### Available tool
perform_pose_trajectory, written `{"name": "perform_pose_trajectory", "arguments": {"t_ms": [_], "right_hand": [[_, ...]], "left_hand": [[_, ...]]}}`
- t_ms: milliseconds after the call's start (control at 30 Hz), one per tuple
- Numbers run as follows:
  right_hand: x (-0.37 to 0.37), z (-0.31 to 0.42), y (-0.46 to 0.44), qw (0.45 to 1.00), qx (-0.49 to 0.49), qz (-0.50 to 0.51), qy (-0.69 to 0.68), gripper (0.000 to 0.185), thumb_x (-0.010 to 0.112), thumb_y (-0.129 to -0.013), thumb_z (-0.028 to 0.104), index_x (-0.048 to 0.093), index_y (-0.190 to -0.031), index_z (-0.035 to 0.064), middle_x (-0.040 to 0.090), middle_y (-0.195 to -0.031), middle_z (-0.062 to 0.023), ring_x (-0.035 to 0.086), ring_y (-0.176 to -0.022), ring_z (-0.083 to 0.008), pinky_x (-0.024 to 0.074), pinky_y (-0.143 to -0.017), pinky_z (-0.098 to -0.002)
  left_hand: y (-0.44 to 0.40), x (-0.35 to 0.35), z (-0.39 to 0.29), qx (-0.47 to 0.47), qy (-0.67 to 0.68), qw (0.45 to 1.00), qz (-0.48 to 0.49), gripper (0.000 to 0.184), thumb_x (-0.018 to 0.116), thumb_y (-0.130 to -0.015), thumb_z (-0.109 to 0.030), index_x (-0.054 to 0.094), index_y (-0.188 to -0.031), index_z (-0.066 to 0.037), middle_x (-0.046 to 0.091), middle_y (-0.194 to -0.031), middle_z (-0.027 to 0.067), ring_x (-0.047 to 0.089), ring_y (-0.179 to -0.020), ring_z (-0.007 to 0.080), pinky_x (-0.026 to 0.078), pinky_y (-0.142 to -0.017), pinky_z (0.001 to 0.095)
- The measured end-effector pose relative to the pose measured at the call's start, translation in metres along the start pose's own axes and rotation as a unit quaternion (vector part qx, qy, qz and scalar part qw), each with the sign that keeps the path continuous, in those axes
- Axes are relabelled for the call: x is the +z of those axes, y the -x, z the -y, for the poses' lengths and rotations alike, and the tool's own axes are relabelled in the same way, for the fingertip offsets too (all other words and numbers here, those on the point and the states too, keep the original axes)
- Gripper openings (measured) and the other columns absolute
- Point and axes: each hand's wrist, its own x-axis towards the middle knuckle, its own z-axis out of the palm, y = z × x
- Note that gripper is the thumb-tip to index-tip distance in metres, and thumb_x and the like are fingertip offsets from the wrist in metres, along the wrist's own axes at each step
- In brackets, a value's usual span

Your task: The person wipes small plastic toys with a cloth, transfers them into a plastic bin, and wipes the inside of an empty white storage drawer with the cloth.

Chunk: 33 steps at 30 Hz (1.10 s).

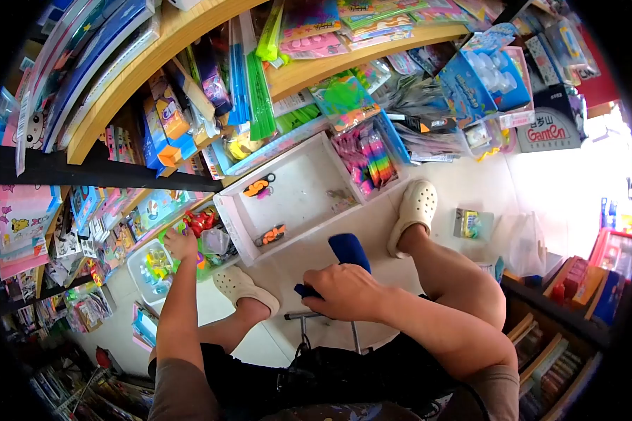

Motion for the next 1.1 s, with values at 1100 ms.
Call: {"name": "perform_pose_trajectory", "arguments": {"t_ms": [1100], "right_hand": [[-0.027,-0.052,0.039,0.990,0.079,-0.118,-0.016,0.024,0.061,-0.079,0.022,0.049,-0.083,0.0014,0.058,-0.071,-0.0135,0.060,-0.066,-0.0313,0.0475,-0.056,-0.0397]], "left_hand": [[0.092,0.132,-0.142,0.257,0.148,0.927,0.231,0.035,0.066,-0.074,-0.023,0.049,-0.100,-0.008,0.060,-0.088,0.0085,0.058,-0.081,0.0249,0.042,-0.071,0.0389]]}}
